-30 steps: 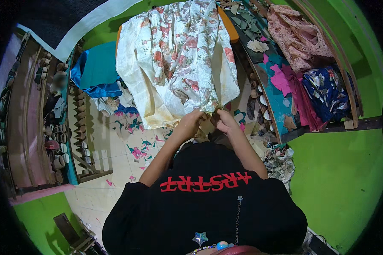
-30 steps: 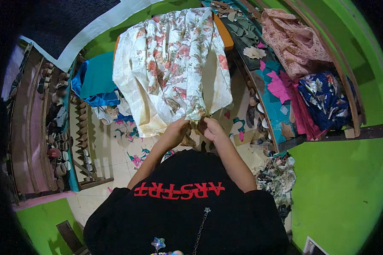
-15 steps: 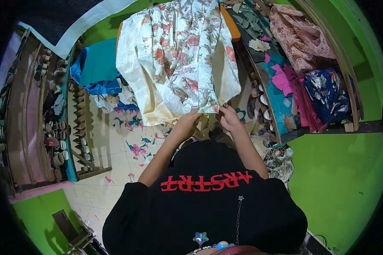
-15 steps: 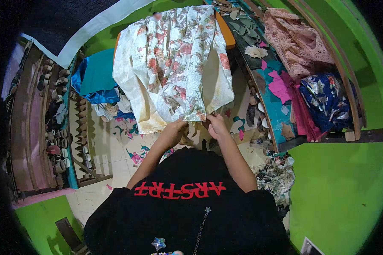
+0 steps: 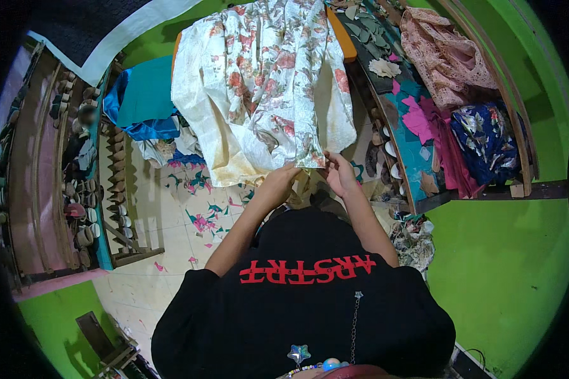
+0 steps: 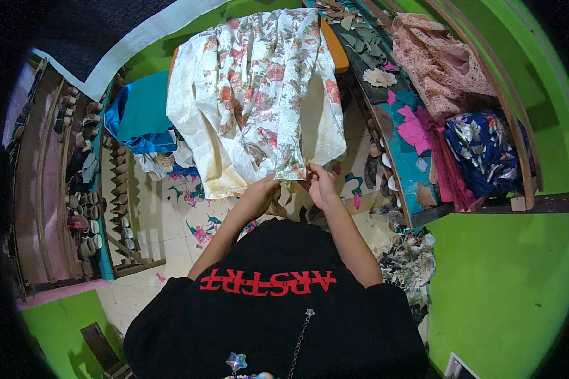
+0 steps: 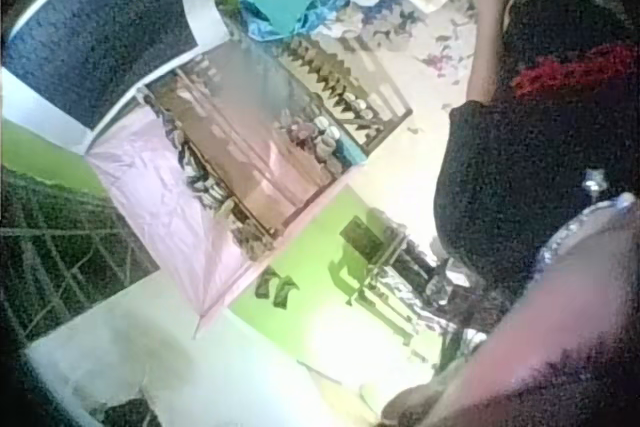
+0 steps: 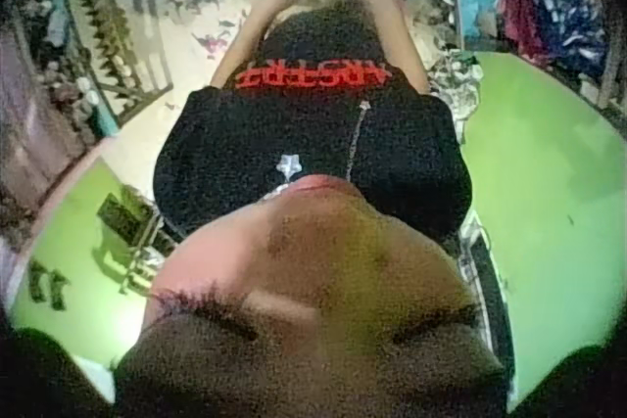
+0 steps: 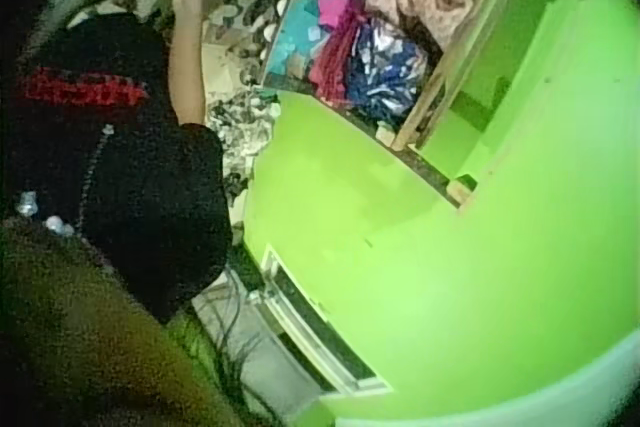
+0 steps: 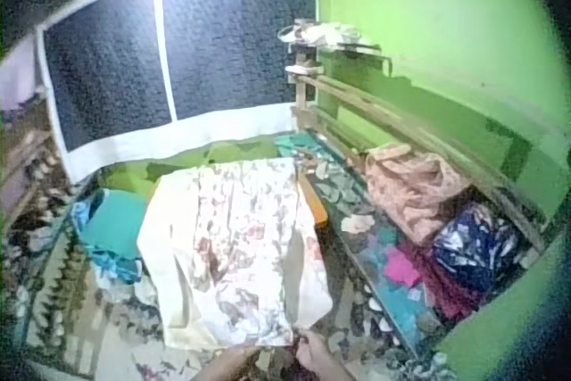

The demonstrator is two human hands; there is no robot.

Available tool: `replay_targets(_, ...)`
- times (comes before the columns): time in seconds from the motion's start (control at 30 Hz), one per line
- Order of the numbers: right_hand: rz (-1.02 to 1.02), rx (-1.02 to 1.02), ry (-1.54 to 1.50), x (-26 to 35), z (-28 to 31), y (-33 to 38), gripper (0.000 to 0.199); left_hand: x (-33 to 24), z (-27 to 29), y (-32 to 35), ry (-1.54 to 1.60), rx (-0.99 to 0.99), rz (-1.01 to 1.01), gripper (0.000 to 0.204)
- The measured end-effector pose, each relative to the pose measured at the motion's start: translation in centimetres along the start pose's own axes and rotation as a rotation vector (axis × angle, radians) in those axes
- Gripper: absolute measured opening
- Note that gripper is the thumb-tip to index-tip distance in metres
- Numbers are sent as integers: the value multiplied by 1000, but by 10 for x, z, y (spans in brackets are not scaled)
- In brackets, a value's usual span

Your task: Fold a piece of cloth on a wooden table and place it on a shelf.

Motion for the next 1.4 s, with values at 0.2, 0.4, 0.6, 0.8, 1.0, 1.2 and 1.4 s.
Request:
replay_targets(0.2, 74, -3, 288, 1, 2, -5, 22, -6, 3, -1, -10, -2, -8, 30)
replay_targets(0.4, 111, -92, 432, 14, 12, -3, 32, 18, -5, 7, -66, 78, 65, 34)
replay_targets(0.6, 429, -447, 868, 76, 71, -1, 35, 94, 42, 43, -142, -260, 174, 39)
replay_targets(0.8, 886, -826, 1174, 167, 151, 19, 31, 188, 136, 149, -314, -500, 678, 35)
replay_targets(1.0, 795, -1014, 1038, 195, 177, 34, 30, 263, 153, 296, -489, -571, 1192, 28)
replay_targets(1.2, 781, -1063, 1171, 190, 193, 38, 32, 325, 114, 390, -506, -375, 1459, 20)
replay_targets(1.4, 424, -1038, 1377, 122, 218, 13, 36, 383, 28, 478, -266, -270, 1746, 36)
Point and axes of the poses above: each hand's wrist, its own y-axis away from the middle knuckle, its own z-axis out of the back of the hand, x = y × z, the point moved 8 cm from there along -y, towards the middle knuckle, and after that the axes turned 5 degrees about -x, right-handed, at the moved point
